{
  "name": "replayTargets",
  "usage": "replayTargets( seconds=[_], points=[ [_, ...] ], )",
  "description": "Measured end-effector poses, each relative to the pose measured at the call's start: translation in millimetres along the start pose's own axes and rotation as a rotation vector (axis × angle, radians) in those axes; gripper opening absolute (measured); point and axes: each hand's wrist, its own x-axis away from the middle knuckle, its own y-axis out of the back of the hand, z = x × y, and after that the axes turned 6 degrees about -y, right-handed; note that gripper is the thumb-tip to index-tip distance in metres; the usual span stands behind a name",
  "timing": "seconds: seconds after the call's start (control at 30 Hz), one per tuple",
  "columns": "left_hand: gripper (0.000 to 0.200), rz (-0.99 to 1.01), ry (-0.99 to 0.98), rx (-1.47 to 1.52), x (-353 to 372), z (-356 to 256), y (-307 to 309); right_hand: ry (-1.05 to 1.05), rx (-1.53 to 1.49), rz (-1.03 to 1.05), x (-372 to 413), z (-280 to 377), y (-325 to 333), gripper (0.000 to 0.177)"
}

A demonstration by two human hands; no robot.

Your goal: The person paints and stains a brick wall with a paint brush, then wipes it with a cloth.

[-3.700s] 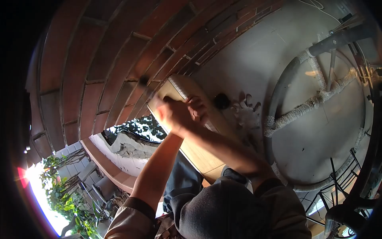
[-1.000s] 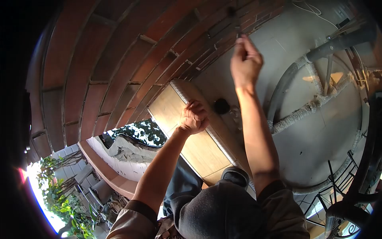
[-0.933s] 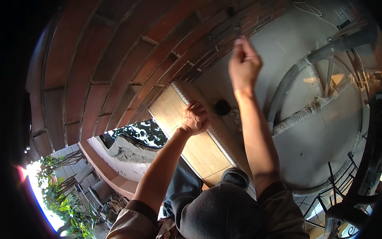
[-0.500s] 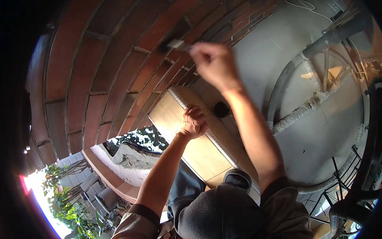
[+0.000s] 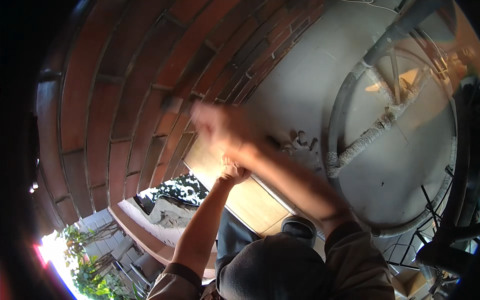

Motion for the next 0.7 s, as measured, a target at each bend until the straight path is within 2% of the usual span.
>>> replayTargets(
  seconds=[0.03, 0.07, 0.1, 0.17, 0.23, 0.3, 0.33, 0.37, 0.43, 0.47, 0.53, 0.57, 0.6, 0.63, 0.7],
  points=[
    [0.014, 0.122, -0.203, -0.8, -1.8, 1.1, 1.3, 0.265, -0.061, -0.383, -28.2, -16.0, 23.4, 0.01],
    [0.009, 0.072, -0.225, -0.76, -3.4, 1.0, -1.0, 0.199, -0.205, -0.549, -54.0, -29.0, 58.7, 0.013],
    [0.008, 0.072, -0.228, -0.758, -3.5, 0.4, -1.5, 0.305, -0.185, -0.899, -77.5, -41.5, 90.1, 0.013],
    [0.01, 0.07, -0.235, -0.757, -5.1, -1.0, -1.1, 0.201, -0.065, -1.06, -93.6, -45.5, 128.2, 0.014],
    [0.009, 0.087, -0.219, -0.767, -3.7, -1.9, -0.3, 0.068, -0.138, -0.947, -99.5, -44.2, 132.8, 0.014],
    [0.009, 0.087, -0.211, -0.77, -3.1, 1.9, -1.8, 0.186, -0.006, -0.728, -84.4, -32.5, 60.4, 0.013],
    [0.012, 0.123, -0.184, -0.799, -1.8, 1.1, -0.2, 0.228, 0.116, -0.564, -51.5, -15.2, 20.6, 0.011],
    [0.02, 0.034, -0.187, -0.911, 11.6, 11.0, -6.7, 0.257, 0.186, -0.355, -25.3, -7.3, 1.1, 0.013],
    [0.019, 0.148, -0.222, -0.796, -0.7, 0.5, 3.7, 0.313, 0.288, 0.087, 27.1, 15.9, -32.9, 0.03],
    [0.02, 0.164, -0.208, -0.705, -5.5, -9.0, 6.5, 0.26, 0.392, 0.172, 40.8, 29.1, -39.0, 0.038],
    [0.015, 0.146, -0.212, -0.744, -3.9, -2.1, 1.2, 0.194, -0.014, 0.387, 21.9, 30.5, -17.5, 0.039],
    [0.013, 0.136, -0.21, -0.762, -0.8, 1.8, -1.1, 0.309, 0.279, 0.211, 5.2, 44.3, 21.7, 0.03],
    [0.011, 0.121, -0.215, -0.782, -2.3, 3.6, -1.5, 0.492, 0.047, -0.181, -30.4, 18.4, 32.7, 0.023],
    [0.009, 0.085, -0.248, -0.752, -5.2, -0.4, -1.9, 0.479, 0.015, -0.315, -58.2, 14.4, 77.7, 0.019],
    [0.009, 0.097, -0.233, -0.764, -4.6, 1.0, -1.7, 0.371, -0.195, -0.842, -97.2, -10.7, 150.3, 0.012]
  ],
)
